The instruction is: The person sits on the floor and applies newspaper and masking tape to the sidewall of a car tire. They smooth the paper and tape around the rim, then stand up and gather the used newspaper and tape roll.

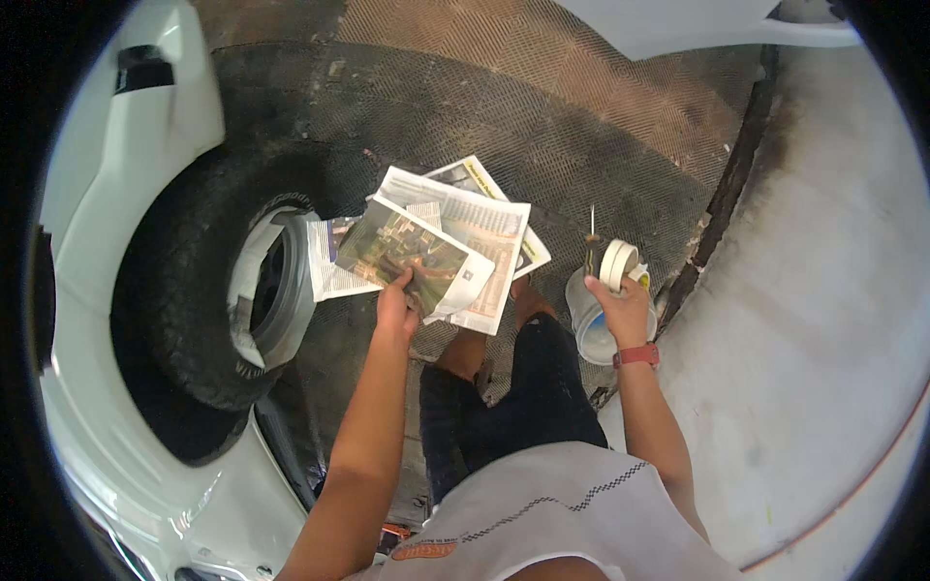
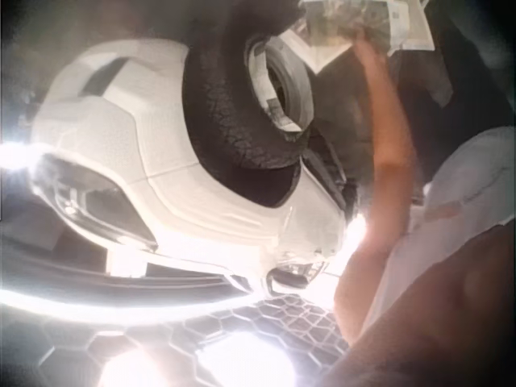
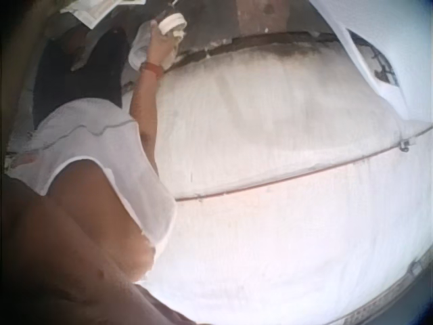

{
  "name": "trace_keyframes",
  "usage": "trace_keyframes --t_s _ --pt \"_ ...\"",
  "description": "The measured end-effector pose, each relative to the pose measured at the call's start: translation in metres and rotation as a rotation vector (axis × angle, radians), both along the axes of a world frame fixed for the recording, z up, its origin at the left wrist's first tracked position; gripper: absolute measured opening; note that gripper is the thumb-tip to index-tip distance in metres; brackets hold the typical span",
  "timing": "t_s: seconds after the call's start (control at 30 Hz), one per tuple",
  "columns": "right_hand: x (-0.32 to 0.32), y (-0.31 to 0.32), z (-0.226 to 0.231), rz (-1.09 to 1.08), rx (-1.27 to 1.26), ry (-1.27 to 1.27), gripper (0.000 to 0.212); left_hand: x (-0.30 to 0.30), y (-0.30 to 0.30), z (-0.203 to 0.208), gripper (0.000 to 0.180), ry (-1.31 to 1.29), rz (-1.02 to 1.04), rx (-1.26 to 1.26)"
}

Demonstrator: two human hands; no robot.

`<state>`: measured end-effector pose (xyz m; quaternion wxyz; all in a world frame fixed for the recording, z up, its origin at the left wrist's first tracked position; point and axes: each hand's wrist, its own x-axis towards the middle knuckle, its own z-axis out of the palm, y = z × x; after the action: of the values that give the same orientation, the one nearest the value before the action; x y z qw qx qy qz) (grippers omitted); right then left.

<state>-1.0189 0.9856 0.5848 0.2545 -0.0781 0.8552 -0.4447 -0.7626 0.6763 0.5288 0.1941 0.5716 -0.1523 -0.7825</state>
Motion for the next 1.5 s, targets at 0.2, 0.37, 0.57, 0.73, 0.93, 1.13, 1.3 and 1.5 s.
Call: trace_keyframes --t_s 0.2,0.37,0.57,0.73,0.93,1.13,1.3,1.5 --pt "0.066 -0.071 0.013 -0.127 -0.386 -0.053 0.032 -0.009 0.000 0.012 0.041 -0.066 -0.008 -0.181" --pt "0.075 -0.109 0.003 -0.065 -0.518 -0.013 0.032 -0.027 -0.011 -0.004 0.044 0.046 -0.044 -0.299" --pt "0.062 -0.134 0.014 -0.055 -0.809 -0.011 0.034 -0.024 -0.026 -0.053 0.052 0.201 -0.004 -0.355" --pt "0.034 -0.201 0.025 0.021 -0.843 0.078 0.032 -0.043 -0.023 -0.135 0.057 0.223 -0.050 -0.316" --pt "0.037 -0.227 0.046 0.153 -0.982 0.314 0.030 -0.119 0.062 -0.211 0.045 0.300 -0.378 -0.242" --pt "0.056 -0.222 0.072 0.201 -0.953 0.364 0.044 -0.198 0.091 -0.228 0.046 0.233 -0.667 -0.418" --pt "0.036 -0.224 0.081 0.153 -0.949 0.429 0.042 -0.214 0.076 -0.222 0.091 0.047 -0.820 -0.697" --pt "-0.041 -0.198 0.059 0.217 -0.701 0.639 0.038 -0.098 0.002 -0.212 0.106 -0.051 -1.039 -0.701"
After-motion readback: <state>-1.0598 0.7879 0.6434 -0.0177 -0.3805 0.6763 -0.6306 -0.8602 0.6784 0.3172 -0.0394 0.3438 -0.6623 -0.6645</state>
